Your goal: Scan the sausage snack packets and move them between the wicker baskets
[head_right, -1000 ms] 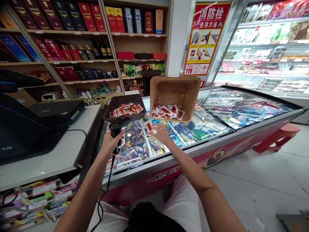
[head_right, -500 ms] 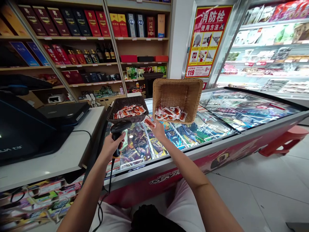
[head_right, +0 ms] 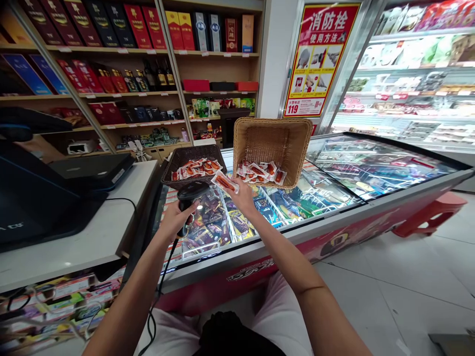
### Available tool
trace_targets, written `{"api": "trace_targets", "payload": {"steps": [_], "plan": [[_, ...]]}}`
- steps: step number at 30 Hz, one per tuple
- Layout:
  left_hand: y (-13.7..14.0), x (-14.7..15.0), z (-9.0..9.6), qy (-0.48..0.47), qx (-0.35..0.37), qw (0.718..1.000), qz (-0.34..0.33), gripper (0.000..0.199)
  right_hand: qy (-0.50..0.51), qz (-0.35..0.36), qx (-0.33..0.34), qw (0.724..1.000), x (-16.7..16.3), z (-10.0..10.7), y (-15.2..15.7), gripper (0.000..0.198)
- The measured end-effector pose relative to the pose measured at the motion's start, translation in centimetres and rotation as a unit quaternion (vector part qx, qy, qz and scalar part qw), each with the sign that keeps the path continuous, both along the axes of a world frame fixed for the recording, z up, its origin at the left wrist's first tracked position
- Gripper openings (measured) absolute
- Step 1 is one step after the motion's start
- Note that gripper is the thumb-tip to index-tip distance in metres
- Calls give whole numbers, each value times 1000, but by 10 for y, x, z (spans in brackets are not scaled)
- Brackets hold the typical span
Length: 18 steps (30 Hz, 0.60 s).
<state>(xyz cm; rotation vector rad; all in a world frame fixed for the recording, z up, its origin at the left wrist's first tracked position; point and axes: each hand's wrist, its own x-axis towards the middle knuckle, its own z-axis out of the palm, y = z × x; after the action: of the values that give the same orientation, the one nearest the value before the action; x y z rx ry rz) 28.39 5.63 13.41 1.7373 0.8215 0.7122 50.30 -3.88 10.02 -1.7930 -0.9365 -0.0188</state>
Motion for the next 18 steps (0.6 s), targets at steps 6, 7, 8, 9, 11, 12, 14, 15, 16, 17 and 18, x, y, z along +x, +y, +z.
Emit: {"api": "trace_targets", "payload": {"steps": [6, 7, 8, 9, 11, 12, 14, 15, 16, 17, 18], "plan": [[-7, 9, 2, -11, -26, 1000, -2, 48, 7, -80, -3, 997, 44, -21, -14, 32], [-7, 12, 3, -11, -35, 999, -1, 49, 25, -117, 0, 993, 60, -25, -18, 33], [-8, 15, 3, -12, -43, 999, 1, 50, 45, -155, 3, 987, 77, -27, -22, 35], [-8, 18, 3, -13, -49, 999, 1, 50, 65, -198, 6, 978, 95, -28, -26, 37], [-7, 23, 2, -17, -54, 998, -2, 51, 83, -259, 14, 962, 130, -28, -35, 42], [-6, 26, 1, -18, -52, 998, -4, 50, 90, -286, 20, 954, 146, -26, -39, 42], [-2, 28, -1, -19, -43, 999, -6, 49, 94, -305, 30, 947, 168, -20, -42, 42], [1, 28, -2, -21, -40, 999, -4, 48, 90, -307, 36, 947, 173, -16, -40, 42], [6, 27, -2, -25, -40, 999, 3, 48, 72, -306, 43, 948, 173, -11, -36, 42], [11, 24, -2, -31, -42, 999, 14, 48, 43, -304, 50, 950, 168, -7, -30, 42], [17, 20, -2, -40, -45, 998, 32, 49, 3, -298, 52, 953, 160, -2, -21, 43]]}}
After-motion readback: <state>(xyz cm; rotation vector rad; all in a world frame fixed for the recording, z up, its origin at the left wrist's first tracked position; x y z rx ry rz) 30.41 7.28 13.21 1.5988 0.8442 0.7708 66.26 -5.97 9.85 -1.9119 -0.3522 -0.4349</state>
